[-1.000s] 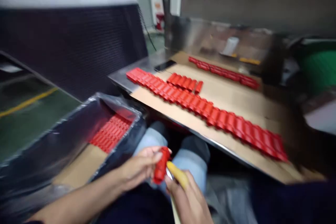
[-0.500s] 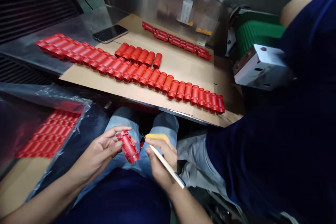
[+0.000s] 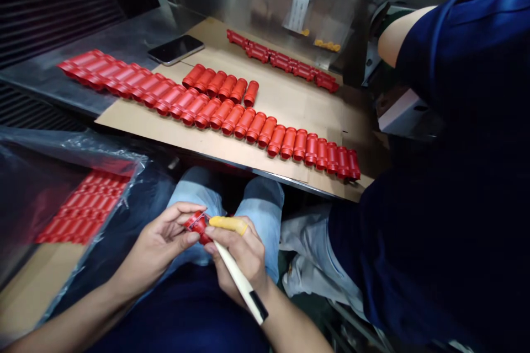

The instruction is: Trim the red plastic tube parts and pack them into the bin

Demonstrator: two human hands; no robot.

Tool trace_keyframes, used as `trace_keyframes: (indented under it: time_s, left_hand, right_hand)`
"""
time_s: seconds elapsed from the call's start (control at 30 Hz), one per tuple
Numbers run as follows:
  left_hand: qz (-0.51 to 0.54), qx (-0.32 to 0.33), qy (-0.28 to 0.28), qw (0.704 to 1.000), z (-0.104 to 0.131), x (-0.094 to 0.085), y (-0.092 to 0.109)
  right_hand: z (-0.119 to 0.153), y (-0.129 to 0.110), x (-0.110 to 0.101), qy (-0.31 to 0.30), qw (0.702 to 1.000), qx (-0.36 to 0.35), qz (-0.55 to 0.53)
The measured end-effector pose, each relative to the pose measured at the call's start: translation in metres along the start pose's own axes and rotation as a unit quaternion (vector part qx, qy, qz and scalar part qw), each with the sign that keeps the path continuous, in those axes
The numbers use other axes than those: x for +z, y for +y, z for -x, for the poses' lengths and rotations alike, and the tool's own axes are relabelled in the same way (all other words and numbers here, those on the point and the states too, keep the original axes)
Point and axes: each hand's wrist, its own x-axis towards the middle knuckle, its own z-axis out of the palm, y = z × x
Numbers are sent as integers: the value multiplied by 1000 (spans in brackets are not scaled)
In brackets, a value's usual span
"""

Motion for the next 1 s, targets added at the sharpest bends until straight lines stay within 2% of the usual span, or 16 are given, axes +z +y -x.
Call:
trace_keyframes:
  time_s: [0.3,0.5,0.73,0.83,1.0]
  left_hand:
    - [-8,21,-8,1000,2,0,-3]
    - [-22,29,6,999,2,0,-8]
    - [-83,62,42,994,2,-2,-10]
    - [-102,74,69,990,0,-4,-4]
    - [-82,60,26,994,-2,-1,5]
  right_hand:
    - [-1,-1,-1,13,1000,-11,25]
    - [0,-3,1,18,999,-5,31]
    - [0,-7,-1,21,998,6,55]
    - [1,-7,-7,15,997,40,60]
    - [1,-11,-14,15,998,54,10]
